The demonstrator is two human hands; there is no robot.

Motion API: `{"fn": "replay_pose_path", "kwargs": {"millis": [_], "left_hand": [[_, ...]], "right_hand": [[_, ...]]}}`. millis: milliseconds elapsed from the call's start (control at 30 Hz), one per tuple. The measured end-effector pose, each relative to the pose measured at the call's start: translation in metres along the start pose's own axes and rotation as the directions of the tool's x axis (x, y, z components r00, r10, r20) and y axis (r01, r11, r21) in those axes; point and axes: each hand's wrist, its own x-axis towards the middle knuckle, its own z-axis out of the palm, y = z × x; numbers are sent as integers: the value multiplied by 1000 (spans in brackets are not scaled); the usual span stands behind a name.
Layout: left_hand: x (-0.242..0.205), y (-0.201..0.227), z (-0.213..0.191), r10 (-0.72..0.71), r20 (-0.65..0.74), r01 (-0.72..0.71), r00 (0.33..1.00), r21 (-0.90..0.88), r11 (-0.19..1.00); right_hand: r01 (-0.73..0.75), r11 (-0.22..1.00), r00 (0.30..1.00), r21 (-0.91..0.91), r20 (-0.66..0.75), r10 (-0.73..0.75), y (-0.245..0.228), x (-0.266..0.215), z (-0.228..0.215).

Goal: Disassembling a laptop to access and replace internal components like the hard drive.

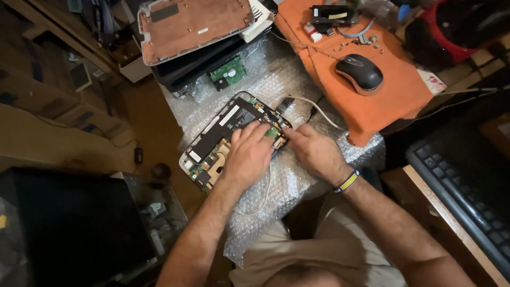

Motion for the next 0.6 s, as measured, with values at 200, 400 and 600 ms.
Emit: {"fn": "replay_pose_path", "kwargs": {"millis": [200, 400, 600], "left_hand": [[19, -25, 26, 70, -67, -74, 995, -61, 995], [26, -34, 25, 107, -17, -107, 994, 1, 994], [24, -28, 22, 108, 0, -108, 994, 33, 994]], "right_hand": [[-218, 964, 966, 152, -106, 235, 13, -12, 32], [-168, 983, 959, 71, -220, 180, 7, -15, 31], [-155, 987, 943, 39, -291, 159, 10, -15, 36]]}}
